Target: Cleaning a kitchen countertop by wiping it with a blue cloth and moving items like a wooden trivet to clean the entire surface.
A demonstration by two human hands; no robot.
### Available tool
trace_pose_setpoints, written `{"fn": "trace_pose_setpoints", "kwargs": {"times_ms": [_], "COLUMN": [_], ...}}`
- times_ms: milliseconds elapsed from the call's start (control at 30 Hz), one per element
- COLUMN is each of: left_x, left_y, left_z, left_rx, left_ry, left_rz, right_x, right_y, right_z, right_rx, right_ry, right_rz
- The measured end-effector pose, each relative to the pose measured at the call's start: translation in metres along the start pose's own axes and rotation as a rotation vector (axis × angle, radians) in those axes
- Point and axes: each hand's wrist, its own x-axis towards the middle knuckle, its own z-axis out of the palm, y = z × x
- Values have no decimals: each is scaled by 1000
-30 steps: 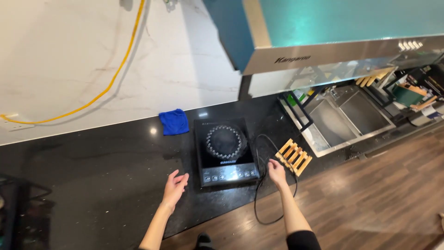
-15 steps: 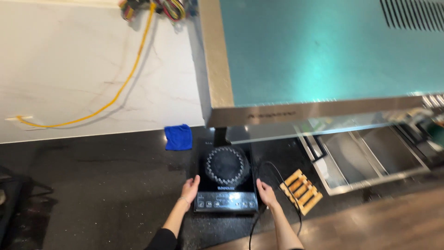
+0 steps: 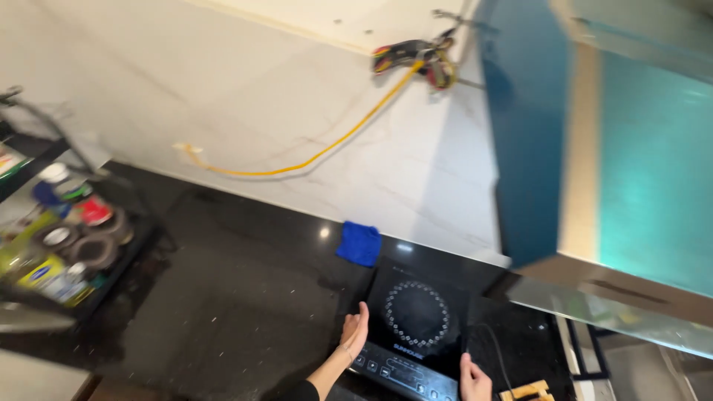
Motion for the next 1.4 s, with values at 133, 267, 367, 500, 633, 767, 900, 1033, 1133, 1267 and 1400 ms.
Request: {"fn": "trace_pose_setpoints", "kwargs": {"times_ms": [133, 267, 367, 500, 633, 767, 900, 1033, 1133, 1267, 1400], "left_x": [-8, 33, -20, -47, -87, -84, -87, -80, -64, -41, -23], "left_y": [2, -15, 14, 21, 18, -20, -45, -49, -58, -64, -76], "left_z": [-36, -88, -180, -298, -409, -484, -524, -544, -549, -545, -535], "left_rx": [-202, -235, -287, -218, -226, -282, -233, -276, -261, -205, -66], "left_ry": [-2, 129, 128, 213, 243, 333, 358, 330, 302, 291, 307], "left_rz": [99, 298, 245, 352, 165, -6, -51, -123, -127, -134, 24], "right_x": [-47, -91, -157, -203, -256, -286, -310, -322, -322, -310, -289], "right_y": [-75, -145, -229, -269, -302, -311, -325, -329, -317, -304, -280], "right_z": [2, 14, 39, 112, 202, 288, 340, 372, 386, 395, 407], "right_rx": [-27, -232, -218, -149, 10, 170, 98, 5, -32, -95, -141], "right_ry": [143, 155, 109, 64, -65, -193, -269, -310, -324, -325, -329], "right_rz": [-74, -54, 35, -145, -190, -279, -217, -49, -6, 18, 62]}}
